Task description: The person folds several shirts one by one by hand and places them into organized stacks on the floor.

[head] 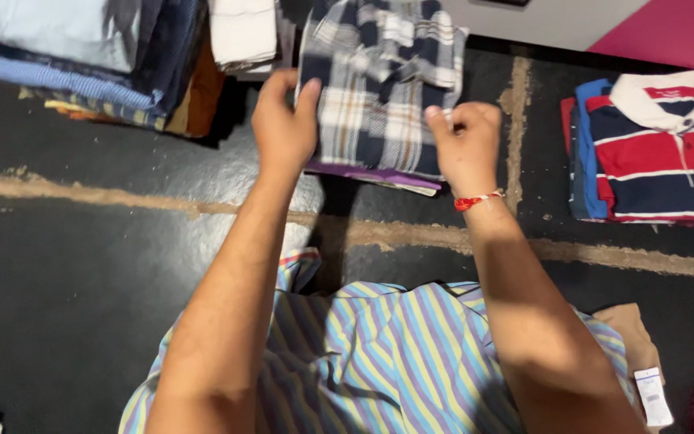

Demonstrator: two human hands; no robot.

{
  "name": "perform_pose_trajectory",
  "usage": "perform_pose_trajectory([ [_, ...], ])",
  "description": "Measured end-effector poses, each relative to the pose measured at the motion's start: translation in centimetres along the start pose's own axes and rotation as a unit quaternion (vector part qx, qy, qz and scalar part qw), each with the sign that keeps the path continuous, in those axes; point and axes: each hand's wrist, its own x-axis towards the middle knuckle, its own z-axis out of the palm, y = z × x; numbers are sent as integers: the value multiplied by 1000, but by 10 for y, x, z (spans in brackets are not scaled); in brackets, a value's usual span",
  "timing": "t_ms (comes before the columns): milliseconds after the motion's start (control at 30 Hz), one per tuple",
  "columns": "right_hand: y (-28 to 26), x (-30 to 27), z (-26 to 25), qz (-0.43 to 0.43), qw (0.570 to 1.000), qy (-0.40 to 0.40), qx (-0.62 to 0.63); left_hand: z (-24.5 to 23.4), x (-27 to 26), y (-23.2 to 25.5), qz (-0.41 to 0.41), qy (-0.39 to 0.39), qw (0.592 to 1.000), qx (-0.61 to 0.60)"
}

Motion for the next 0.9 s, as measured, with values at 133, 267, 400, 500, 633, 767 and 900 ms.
perform_pose_trajectory([
  [133, 3, 4, 1, 240, 956, 0, 170, 4, 24, 38, 54, 8, 998, 39],
  [267, 8, 2, 6, 242, 963, -40, 107, 9, 39, 30, -1, -47, 996, 78],
  [400, -10, 10, 7, 238, 965, -106, 11, 18, 32, 12, -181, -192, 943, 201],
  [500, -40, 22, -6, 239, 962, -125, -43, 20, 14, 19, -185, -120, 956, 194],
  [633, -67, 34, -25, 53, 988, -116, -92, 17, 6, 27, 62, 45, 997, 33],
  [767, -85, 17, -2, -7, 953, -283, -108, 24, -4, 26, 153, -66, 951, 260],
  [900, -80, 13, 4, -59, 948, -289, -120, 4, -10, 30, 85, -138, 946, 281],
])
